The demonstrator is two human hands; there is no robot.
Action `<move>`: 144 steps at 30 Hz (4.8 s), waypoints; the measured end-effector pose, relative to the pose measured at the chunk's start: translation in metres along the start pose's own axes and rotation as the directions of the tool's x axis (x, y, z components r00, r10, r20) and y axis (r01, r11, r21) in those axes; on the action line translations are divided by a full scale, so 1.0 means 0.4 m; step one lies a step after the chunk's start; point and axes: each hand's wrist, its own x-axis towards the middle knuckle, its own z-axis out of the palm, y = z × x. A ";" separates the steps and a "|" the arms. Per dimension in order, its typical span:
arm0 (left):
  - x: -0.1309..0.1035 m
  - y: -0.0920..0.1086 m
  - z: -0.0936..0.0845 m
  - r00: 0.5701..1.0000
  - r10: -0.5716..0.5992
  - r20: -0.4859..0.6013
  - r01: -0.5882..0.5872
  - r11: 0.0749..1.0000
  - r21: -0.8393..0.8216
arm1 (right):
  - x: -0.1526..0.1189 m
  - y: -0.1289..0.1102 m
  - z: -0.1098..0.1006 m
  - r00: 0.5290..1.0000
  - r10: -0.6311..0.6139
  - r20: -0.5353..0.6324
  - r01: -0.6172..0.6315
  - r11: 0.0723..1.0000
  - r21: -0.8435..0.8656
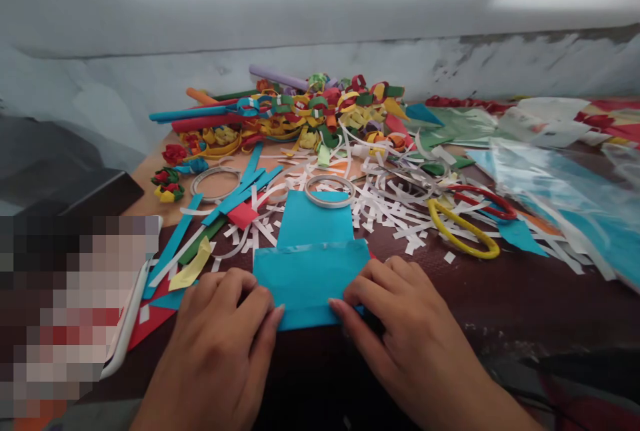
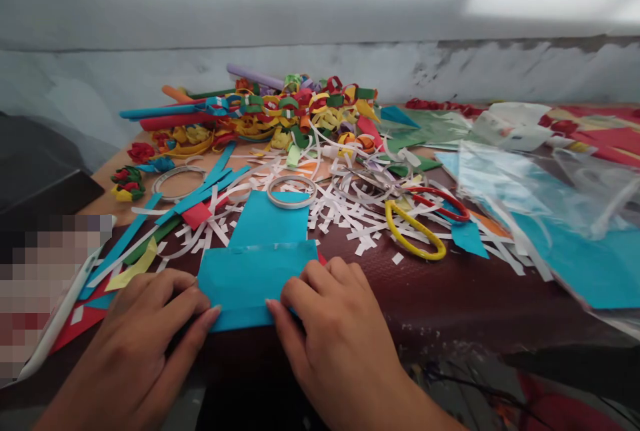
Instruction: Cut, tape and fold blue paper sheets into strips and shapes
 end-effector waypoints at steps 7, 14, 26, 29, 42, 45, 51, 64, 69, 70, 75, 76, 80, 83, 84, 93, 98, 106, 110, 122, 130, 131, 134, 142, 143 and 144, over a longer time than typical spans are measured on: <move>-0.006 0.001 -0.013 0.999 -0.037 0.040 0.040 0.996 -0.077 | -0.011 0.005 -0.003 0.999 -0.024 -0.029 0.025 0.998 0.053; -0.003 0.004 -0.009 0.999 -0.035 0.030 0.037 0.998 -0.049 | -0.015 0.007 0.001 0.999 -0.031 -0.030 0.031 0.999 -0.008; -0.042 -0.038 -0.015 1.000 0.014 0.026 -0.017 0.992 0.123 | -0.036 0.015 -0.006 0.989 -0.024 -0.143 0.018 0.999 -0.044; -0.044 -0.035 -0.016 1.000 0.007 -0.023 -0.003 0.984 0.178 | -0.042 0.017 -0.006 0.986 -0.001 -0.165 -0.013 0.997 -0.081; -0.132 0.040 0.133 0.911 0.403 -0.089 -0.328 0.837 0.439 | -0.074 0.025 0.006 0.971 0.016 -0.239 -0.073 0.969 -0.235; -0.150 0.017 0.114 0.929 0.337 -0.154 -0.244 0.870 0.428 | -0.078 0.028 0.002 0.970 0.026 -0.241 -0.086 0.967 -0.242; -0.117 0.006 0.067 0.899 0.407 -0.163 -0.309 0.851 0.424 | -0.065 0.006 0.005 0.944 -0.174 -0.281 0.122 0.973 -0.194; 0.009 -0.008 -0.006 0.918 0.383 -0.101 -0.345 0.899 0.270 | -0.017 0.007 0.009 0.986 -0.102 -0.128 0.100 0.995 -0.026; 0.030 0.002 -0.004 0.976 0.216 -0.029 -0.190 0.910 0.368 | 0.009 0.010 0.009 0.998 -0.035 -0.046 0.022 0.968 -0.249; 0.030 0.001 -0.004 0.979 0.205 -0.019 -0.181 0.901 0.394 | 0.010 0.013 0.007 0.998 -0.032 -0.045 0.018 0.960 -0.278; 0.022 -0.011 -0.005 0.993 0.119 -0.022 -0.102 0.922 0.374 | 0.005 0.030 -0.003 0.999 -0.023 -0.044 0.008 0.950 -0.314; 0.020 -0.015 -0.005 0.994 0.103 -0.027 -0.087 0.929 0.360 | 0.003 0.033 -0.004 0.999 -0.019 -0.044 0.004 0.953 -0.304; 0.016 -0.028 -0.005 0.996 0.080 -0.041 -0.064 0.950 0.307 | -0.009 0.045 -0.014 0.998 0.029 -0.054 -0.043 0.959 -0.281; 0.014 -0.034 -0.009 0.985 0.147 -0.088 -0.111 0.940 0.324 | -0.015 0.048 -0.028 0.994 0.061 -0.088 -0.083 0.961 -0.265; 0.012 -0.035 -0.009 0.972 0.219 -0.089 -0.177 0.924 0.339 | -0.016 0.047 -0.032 0.993 0.054 -0.108 -0.080 0.964 -0.255; -0.042 -0.014 0.024 0.830 0.546 0.115 -0.551 0.769 0.324 | -0.048 -0.009 0.035 0.916 -0.392 -0.081 0.370 0.908 -0.198; -0.036 -0.018 0.012 0.863 0.502 0.064 -0.497 0.819 0.285 | -0.060 -0.013 0.027 0.940 -0.317 -0.125 0.295 0.941 -0.167; 0.053 0.001 0.001 0.883 0.465 -0.059 -0.436 0.861 0.264 | 0.037 -0.006 0.000 0.995 -0.098 -0.011 0.098 0.995 -0.019; 0.066 -0.002 0.009 0.967 0.253 -0.015 -0.245 0.948 0.202 | 0.054 -0.003 0.007 0.999 -0.043 0.029 0.046 0.994 -0.103; 0.065 -0.009 -0.037 0.931 0.347 0.110 -0.346 0.938 -0.026 | 0.041 0.022 -0.007 0.957 -0.270 0.109 0.274 0.962 -0.017; 0.068 -0.006 -0.032 0.937 0.333 0.108 -0.336 0.942 0.009 | 0.038 0.006 0.003 0.968 -0.233 0.089 0.238 0.970 -0.055; 0.071 -0.006 -0.030 0.939 0.327 0.110 -0.331 0.944 0.019 | 0.040 0.006 0.005 0.973 -0.218 0.077 0.224 0.972 -0.077; 0.079 -0.008 -0.021 0.962 0.245 0.122 -0.256 0.963 0.085 | 0.048 0.006 0.010 0.992 -0.120 0.045 0.126 0.978 -0.169; 0.079 -0.014 -0.004 0.989 0.102 0.104 -0.123 0.969 0.214 | 0.059 0.016 0.003 0.998 -0.023 0.052 0.039 0.942 -0.333; 0.076 -0.017 -0.006 0.991 0.097 0.095 -0.116 0.968 0.221 | 0.059 0.018 0.001 0.999 -0.021 0.050 0.037 0.939 -0.342; 0.073 -0.019 -0.008 0.992 0.089 0.091 -0.108 0.967 0.229 | 0.058 0.021 -0.002 0.999 -0.018 0.048 0.033 0.936 -0.351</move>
